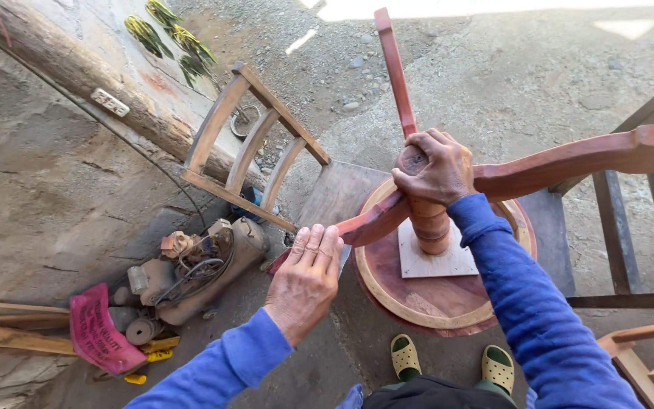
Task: Sanding a wooden table base with sandpaper to smooth the surface.
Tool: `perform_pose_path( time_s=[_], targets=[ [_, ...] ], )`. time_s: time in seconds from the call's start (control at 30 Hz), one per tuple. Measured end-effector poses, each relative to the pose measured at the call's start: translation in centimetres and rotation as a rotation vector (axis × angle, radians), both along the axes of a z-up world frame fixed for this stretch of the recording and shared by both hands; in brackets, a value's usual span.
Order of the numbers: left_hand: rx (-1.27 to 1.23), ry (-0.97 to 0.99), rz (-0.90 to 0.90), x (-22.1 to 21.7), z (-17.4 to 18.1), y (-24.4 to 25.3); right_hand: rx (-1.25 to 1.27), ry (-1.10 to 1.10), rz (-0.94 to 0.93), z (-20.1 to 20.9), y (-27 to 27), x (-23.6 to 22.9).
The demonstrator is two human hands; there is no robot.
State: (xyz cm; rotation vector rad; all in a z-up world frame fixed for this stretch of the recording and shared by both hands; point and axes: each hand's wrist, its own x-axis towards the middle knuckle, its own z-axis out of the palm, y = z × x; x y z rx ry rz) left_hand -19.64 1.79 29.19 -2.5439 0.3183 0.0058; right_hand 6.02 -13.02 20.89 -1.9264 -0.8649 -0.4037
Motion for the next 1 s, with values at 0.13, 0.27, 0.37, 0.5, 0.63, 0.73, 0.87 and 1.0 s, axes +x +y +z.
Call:
perform_pose_path(
  time_s=[0.13, 0.27, 0.37, 0.5, 0.63, 0.73, 0.87, 1.0],
  targets=[
    [0.126, -0.070, -0.004, 3.9, -5.1, -0.4, -0.019, -0.002, 0.009, -0.1, 0.1, -0.1],
    [-0.108, -0.060, -0.001, 4.4, -3.4, -1.6, -0.019, -0.005, 0.006, 0.2, 0.3, 0.4],
    [-0.089, 0.000, 0.027, 2.6, -2.1, -0.8, -0.008, 0.004, 0.010, 0.0, -0.1, 0.1],
    [-0.098, -0.129, 0.006, 4.5, -4.7, -0.6, -0.011, -0.005, 0.007, -0.2, 0.2, 0.2],
    [-0.255, -0.233, 0.232, 11.2, -13.4, -1.4, -0.033, -0.033, 0.031, -0.6, 0.4, 0.5],
    [-0.403, -0.174, 0.356, 12.8, -12.2, -3.2, -0.073, 0.045, 0.016, -0.4, -0.1, 0.4],
    [-0.159, -0.111, 0.177, 11.2, -10.1, -2.2, 0.000, 0.044, -0.002, 0.1, 0.3, 0.7],
    [-0.501, -0.181, 0.310, 12.7, -11.8, -1.7, 0.018, 0.040, 0.040, -0.6, 0.7, 0.4]
  ],
)
